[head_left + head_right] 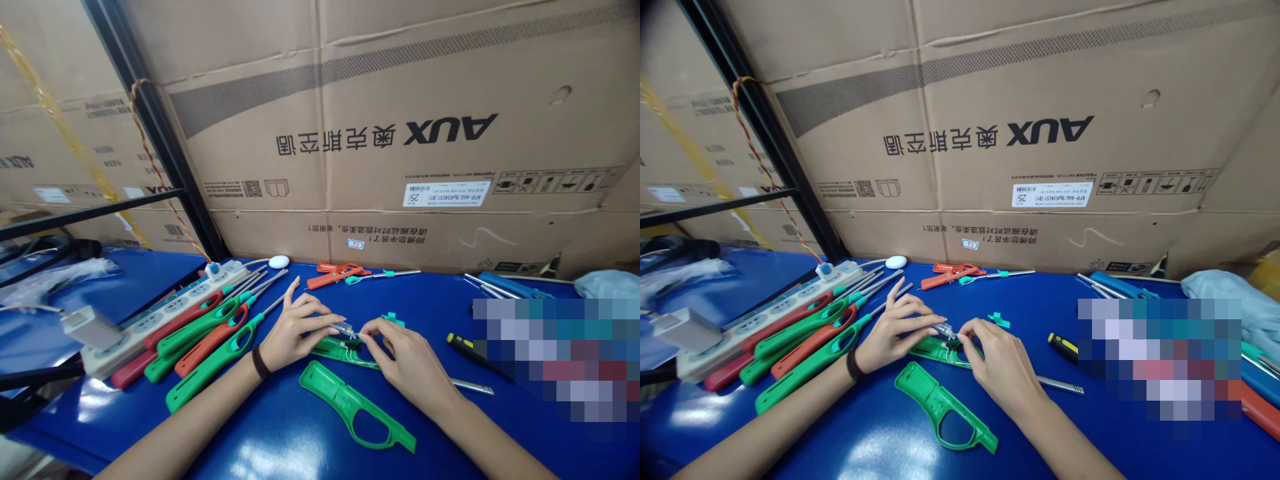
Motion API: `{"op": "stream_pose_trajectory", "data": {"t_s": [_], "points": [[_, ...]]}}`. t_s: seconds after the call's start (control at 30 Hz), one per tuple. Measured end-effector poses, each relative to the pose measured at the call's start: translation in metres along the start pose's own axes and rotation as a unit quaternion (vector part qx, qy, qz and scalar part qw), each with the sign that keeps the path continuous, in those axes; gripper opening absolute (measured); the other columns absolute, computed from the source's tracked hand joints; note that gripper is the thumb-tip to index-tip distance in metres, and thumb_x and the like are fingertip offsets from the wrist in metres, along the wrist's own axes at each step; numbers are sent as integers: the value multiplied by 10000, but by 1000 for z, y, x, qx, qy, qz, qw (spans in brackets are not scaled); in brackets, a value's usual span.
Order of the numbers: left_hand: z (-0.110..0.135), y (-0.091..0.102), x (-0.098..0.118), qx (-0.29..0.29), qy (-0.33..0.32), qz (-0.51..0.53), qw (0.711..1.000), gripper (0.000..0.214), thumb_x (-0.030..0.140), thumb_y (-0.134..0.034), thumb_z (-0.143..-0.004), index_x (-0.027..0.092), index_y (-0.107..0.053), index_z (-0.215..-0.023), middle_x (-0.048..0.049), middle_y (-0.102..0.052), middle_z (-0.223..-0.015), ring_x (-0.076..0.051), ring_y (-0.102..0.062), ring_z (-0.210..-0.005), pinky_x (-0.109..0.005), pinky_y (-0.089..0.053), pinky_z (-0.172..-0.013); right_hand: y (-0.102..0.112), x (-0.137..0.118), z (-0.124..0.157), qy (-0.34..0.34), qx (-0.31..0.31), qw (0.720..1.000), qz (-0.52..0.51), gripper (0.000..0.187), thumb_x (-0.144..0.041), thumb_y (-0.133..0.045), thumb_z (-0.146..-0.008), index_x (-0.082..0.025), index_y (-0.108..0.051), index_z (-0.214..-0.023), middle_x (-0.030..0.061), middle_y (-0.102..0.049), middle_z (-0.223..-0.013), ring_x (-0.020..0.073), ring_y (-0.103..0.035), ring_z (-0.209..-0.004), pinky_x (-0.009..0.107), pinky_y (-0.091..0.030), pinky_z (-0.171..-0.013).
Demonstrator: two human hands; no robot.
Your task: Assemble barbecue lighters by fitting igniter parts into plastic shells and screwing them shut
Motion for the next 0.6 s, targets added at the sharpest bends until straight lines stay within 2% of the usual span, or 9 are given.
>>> {"op": "stream_pose_trajectory", "data": {"t_s": [0.43,0.6], "points": [[1,0,4,1,-4,-2,1000,185,272,-555,-907,290,-669,-1052,21,-669,-880,-142,-580,-876,-520,-17,-1130,-2,0,1,-10,-12,1000,-5,122,-243,-475,-905,-240,-592,-868,-18,-674,-815,146,-604,-651,250,-424,-598],[0,-2,4,-5,-6,-15,1000,187,270,-554,-907,295,-668,-1053,23,-672,-881,-142,-580,-882,-518,-30,-1132,-1,2,0,-7,-12,1000,-3,135,-245,-470,-907,-242,-600,-872,-20,-679,-808,139,-590,-604,245,-421,-563]]}}
Point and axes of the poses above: each hand's wrist, its own z-axis away from the middle knuckle, its own y-axis out of the back of the hand, x = y × z, the point moved 8 cm from there along -z, towards the middle knuckle
